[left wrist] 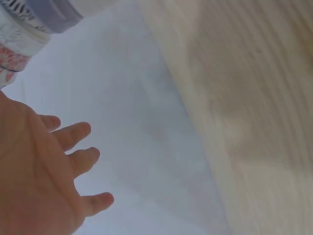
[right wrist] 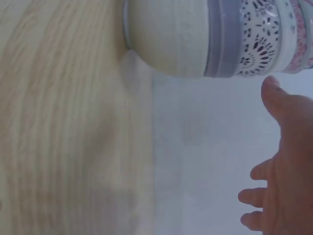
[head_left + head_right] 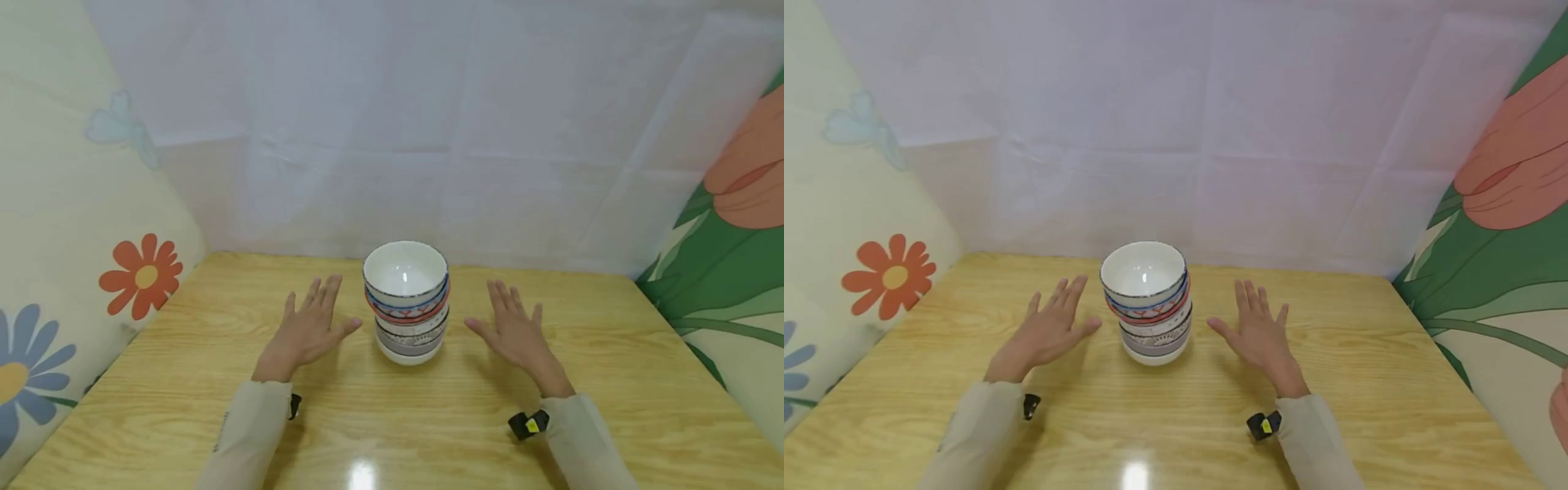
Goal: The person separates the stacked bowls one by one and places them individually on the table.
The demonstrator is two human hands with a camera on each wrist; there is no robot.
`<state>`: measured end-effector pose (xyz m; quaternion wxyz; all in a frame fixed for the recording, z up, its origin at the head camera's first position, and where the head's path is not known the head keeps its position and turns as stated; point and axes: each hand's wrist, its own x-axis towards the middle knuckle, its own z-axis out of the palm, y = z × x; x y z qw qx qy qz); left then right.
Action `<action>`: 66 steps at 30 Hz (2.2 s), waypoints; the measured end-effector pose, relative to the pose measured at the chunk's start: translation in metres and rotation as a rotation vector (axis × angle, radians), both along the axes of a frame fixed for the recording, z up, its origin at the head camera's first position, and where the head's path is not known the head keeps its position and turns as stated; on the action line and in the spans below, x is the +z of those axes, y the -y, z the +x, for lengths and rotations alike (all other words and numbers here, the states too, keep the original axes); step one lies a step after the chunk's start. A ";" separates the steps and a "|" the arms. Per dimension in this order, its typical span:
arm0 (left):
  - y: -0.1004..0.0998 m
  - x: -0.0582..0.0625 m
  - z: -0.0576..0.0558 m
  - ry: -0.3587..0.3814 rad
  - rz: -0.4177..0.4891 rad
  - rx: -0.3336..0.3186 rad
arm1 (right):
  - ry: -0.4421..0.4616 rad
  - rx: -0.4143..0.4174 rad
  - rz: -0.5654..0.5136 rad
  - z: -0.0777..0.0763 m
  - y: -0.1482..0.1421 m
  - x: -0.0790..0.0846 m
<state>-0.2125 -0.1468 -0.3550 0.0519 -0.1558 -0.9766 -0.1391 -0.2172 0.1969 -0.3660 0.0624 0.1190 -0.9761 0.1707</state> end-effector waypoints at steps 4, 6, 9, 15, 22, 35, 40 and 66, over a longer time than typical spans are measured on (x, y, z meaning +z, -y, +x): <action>-0.003 0.006 0.001 0.010 0.111 -0.053 | -0.006 0.027 -0.055 0.004 0.003 0.009; -0.005 0.010 0.002 0.013 0.167 -0.078 | -0.012 0.044 -0.091 0.006 0.005 0.015; -0.009 0.014 0.001 0.010 0.247 -0.120 | -0.018 0.073 -0.143 0.009 0.010 0.026; -0.015 0.022 -0.002 -0.026 0.330 -0.191 | -0.049 0.143 -0.204 0.009 0.026 0.045; -0.027 0.030 -0.004 -0.067 0.350 -0.188 | -0.135 0.221 -0.194 0.006 0.042 0.063; -0.038 0.034 -0.005 -0.043 0.449 -0.260 | -0.110 0.336 -0.257 -0.002 0.064 0.074; -0.039 0.036 -0.007 -0.034 0.450 -0.270 | -0.064 0.382 -0.379 -0.007 0.069 0.073; -0.046 0.040 -0.011 0.005 0.538 -0.326 | -0.085 0.319 -0.768 -0.007 0.083 0.054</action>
